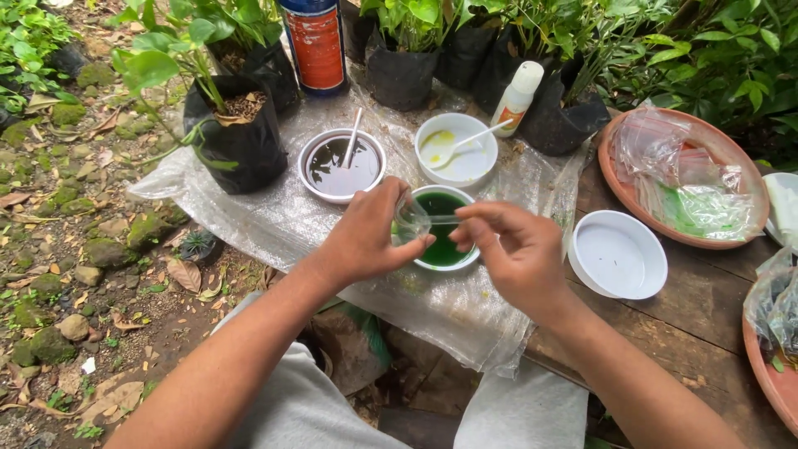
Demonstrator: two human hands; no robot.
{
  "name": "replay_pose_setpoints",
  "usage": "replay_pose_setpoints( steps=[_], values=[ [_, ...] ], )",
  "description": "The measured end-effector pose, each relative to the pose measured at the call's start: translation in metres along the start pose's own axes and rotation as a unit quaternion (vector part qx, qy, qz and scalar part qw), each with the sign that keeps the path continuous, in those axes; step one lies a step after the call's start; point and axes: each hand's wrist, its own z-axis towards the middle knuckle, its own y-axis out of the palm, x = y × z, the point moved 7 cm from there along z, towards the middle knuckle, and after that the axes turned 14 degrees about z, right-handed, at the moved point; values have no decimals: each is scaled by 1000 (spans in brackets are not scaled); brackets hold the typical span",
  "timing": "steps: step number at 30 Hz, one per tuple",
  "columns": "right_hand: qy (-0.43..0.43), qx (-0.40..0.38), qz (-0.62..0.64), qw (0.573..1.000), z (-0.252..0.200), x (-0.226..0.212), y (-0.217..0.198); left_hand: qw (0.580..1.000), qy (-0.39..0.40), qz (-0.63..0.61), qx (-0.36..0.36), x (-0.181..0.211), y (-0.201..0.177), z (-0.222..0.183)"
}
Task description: Mixing a green liquid in a bowl and transferring it into small plastic bags using a small scoop.
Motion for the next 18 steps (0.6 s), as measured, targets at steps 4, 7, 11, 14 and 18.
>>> replay_pose_setpoints(
  steps=[4, 7, 11, 14, 18],
  values=[
    [-48, -22, -31, 998, 1, -13, 11, 999, 17, 2, 33, 5, -6, -4],
    [-13, 19, -14, 1000, 3, -15, -9, 999, 0, -1, 34, 3, -7, -4],
    [36, 125, 92, 987, -7, 17, -61, 998, -3, -7, 58, -3, -11, -9],
    [88, 175, 126, 972, -24, 44, -74, 998, -8, -17, 64, -6, -12, -8],
    [155, 137, 45, 977, -38, 46, -59, 997, -12, -30, 71, -11, -8, -8]
  ],
)
